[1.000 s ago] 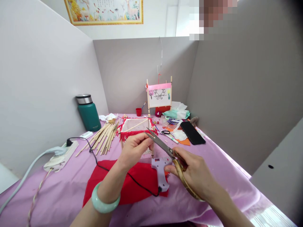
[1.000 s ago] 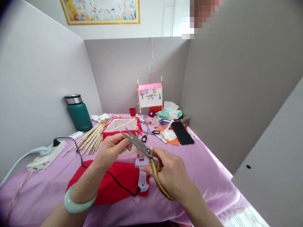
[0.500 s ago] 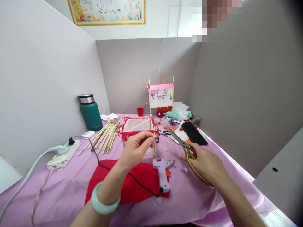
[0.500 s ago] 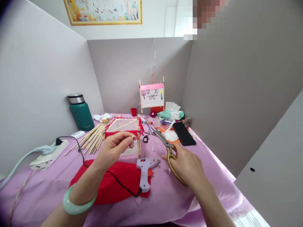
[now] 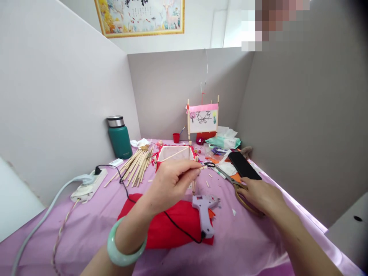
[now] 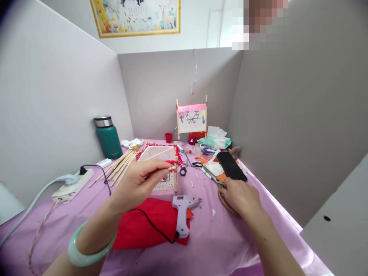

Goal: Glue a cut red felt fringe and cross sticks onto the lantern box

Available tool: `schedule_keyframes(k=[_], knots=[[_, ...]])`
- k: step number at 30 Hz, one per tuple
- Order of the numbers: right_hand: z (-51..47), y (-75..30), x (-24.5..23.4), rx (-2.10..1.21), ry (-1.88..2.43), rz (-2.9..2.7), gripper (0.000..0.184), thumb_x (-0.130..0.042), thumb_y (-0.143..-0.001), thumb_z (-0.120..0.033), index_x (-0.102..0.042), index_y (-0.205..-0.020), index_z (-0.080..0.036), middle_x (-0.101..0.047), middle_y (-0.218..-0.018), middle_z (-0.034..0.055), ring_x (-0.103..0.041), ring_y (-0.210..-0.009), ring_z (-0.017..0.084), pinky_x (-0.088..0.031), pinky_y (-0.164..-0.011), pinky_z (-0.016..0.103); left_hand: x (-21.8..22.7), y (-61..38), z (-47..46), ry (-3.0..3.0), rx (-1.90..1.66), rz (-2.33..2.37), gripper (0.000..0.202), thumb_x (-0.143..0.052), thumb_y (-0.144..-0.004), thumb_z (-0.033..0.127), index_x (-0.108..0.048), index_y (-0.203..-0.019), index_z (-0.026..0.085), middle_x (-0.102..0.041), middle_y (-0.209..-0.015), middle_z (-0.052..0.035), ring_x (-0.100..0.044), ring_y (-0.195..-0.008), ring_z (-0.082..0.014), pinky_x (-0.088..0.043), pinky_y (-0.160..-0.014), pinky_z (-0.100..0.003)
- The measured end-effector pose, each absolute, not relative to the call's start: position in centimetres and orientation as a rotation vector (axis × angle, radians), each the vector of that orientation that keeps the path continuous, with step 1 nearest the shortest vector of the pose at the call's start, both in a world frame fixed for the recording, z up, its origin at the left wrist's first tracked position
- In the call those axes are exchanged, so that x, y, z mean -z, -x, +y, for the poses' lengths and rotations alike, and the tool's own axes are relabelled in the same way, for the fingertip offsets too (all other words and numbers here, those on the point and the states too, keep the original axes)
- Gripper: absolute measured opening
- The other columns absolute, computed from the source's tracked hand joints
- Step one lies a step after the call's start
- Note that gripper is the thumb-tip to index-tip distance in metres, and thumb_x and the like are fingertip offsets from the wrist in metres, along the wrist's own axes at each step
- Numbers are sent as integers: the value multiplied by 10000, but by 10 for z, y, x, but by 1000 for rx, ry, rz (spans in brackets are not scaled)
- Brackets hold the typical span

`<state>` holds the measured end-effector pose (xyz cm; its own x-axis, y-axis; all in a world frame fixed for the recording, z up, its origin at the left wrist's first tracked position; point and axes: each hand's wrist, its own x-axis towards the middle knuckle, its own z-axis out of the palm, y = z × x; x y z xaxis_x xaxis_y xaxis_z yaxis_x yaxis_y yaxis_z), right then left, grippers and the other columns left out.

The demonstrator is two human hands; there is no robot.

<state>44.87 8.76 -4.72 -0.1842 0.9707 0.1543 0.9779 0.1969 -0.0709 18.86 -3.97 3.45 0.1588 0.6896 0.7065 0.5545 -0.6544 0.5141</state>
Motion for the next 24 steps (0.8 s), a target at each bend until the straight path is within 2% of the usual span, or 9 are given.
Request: schedule_keyframes(k=[3, 6, 9, 12, 15, 19, 24], knots=[[77, -442, 35, 91, 1737, -2206, 393, -444, -854, -489, -684, -1044, -244, -714, -878, 102, -649, -804, 283, -391, -606, 329, -61, -175, -36, -2198, -1727, 1195, 169, -602, -847, 239, -731, -945, 193, -694, -844, -53, -617, -747, -147, -498, -662, -249], [69, -429, 22, -53, 1428, -2137, 348, -465, -871, -490, -682, -1046, -281, -722, -930, 28, -649, -814, 214, -442, -684, 311, -84, -165, -22, -2037, -1802, 1125, 178, -613, -837, 260, -733, -945, 183, -669, -748, -44, -590, -657, -125, -473, -576, -227], [66, -410, 13, -170, 1099, -2099, 320, -492, -882, -455, -694, -1028, -255, -713, -1004, 16, -646, -815, 165, -466, -733, 275, -95, -161, 2, -2021, -1538, 1018, 194, -600, -844, 256, -712, -976, 168, -665, -754, -46, -585, -661, -114, -481, -603, -226], [71, -391, 10, -206, 905, -2046, 318, -477, -903, -410, -705, -1002, -213, -704, -1029, 36, -638, -870, 165, -469, -759, 253, -94, -156, 29, -2020, -1240, 937, 193, -602, -842, 257, -695, -964, 140, -671, -790, -57, -599, -710, -117, -498, -678, -247], [81, -381, 17, -211, 887, -1931, 336, -464, -911, -401, -714, -952, -180, -711, -918, 46, -629, -801, 154, -459, -719, 233, -89, -149, 49, -1997, -1159, 881, 194, -605, -840, 254, -685, -969, 134, -672, -830, -61, -610, -777, -123, -497, -767, -276], [94, -378, 37, -182, 909, -1810, 350, -467, -910, -405, -717, -917, -160, -684, -747, 32, -580, -632, 118, -417, -618, 209, -84, -141, 63, -1987, -1007, 842, 190, -628, -828, 262, -690, -959, 139, -672, -871, -60, -610, -788, -114, -487, -800, -289], [100, -376, 56, -123, 871, -1768, 350, -493, -896, -397, -685, -726, -160, -613, -601, 10, -517, -543, 100, -369, -572, 212, -83, -130, 73, -2055, -787, 888, 195, -641, -825, 275, -699, -968, 157, -687, -865, -53, -612, -811, -117, -461, -856, -310]])
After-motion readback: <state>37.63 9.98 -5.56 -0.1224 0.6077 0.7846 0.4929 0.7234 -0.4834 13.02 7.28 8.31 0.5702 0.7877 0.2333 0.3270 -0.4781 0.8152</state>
